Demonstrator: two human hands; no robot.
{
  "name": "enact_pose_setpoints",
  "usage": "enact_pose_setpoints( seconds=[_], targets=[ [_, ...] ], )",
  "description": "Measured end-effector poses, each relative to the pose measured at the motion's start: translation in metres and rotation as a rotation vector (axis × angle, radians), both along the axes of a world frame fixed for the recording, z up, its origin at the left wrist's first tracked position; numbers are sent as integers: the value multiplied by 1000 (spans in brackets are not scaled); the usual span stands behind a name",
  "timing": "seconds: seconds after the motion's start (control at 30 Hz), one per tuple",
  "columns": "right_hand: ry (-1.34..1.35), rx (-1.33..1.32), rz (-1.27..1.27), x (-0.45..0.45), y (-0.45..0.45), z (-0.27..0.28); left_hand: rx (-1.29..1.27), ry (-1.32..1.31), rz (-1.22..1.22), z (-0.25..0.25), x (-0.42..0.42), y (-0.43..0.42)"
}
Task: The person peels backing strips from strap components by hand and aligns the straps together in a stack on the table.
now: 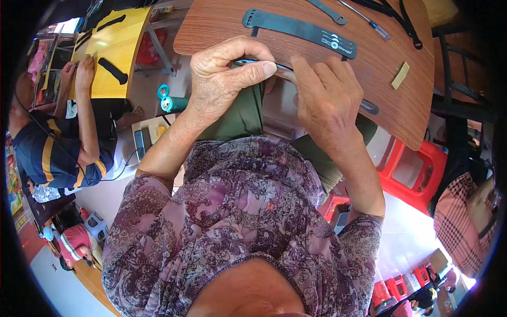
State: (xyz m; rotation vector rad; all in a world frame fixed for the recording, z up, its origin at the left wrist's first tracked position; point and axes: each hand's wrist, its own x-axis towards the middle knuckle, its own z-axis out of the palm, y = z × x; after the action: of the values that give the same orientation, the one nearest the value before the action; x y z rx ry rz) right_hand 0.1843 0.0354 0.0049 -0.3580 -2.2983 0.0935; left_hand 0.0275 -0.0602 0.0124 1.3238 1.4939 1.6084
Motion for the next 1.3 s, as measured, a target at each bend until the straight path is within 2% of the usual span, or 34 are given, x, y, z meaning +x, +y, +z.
enact_pose_setpoints(
  seconds=[0.43,0.6,0.93,1.13,1.2,1.23,1.3],
  targets=[
    [5,-81,-11,1,-2,-3,-12,-43,-23,-2,2,-1],
    [21,-154,16,1,-3,-5,-58,-163,41,-2,6,-1],
    [38,-182,22,0,-6,-7,-56,-145,26,-4,4,-3],
    [19,-177,26,-2,-7,-9,-9,-39,3,-10,-2,-1],
    [16,-196,31,-2,-8,-9,-80,-278,-3,-8,1,-1],
    [17,-194,35,-1,-9,-8,-77,-276,0,-7,0,-1],
    [-4,-457,88,1,-11,-4,-110,-458,28,-6,-2,0]
  ],
)
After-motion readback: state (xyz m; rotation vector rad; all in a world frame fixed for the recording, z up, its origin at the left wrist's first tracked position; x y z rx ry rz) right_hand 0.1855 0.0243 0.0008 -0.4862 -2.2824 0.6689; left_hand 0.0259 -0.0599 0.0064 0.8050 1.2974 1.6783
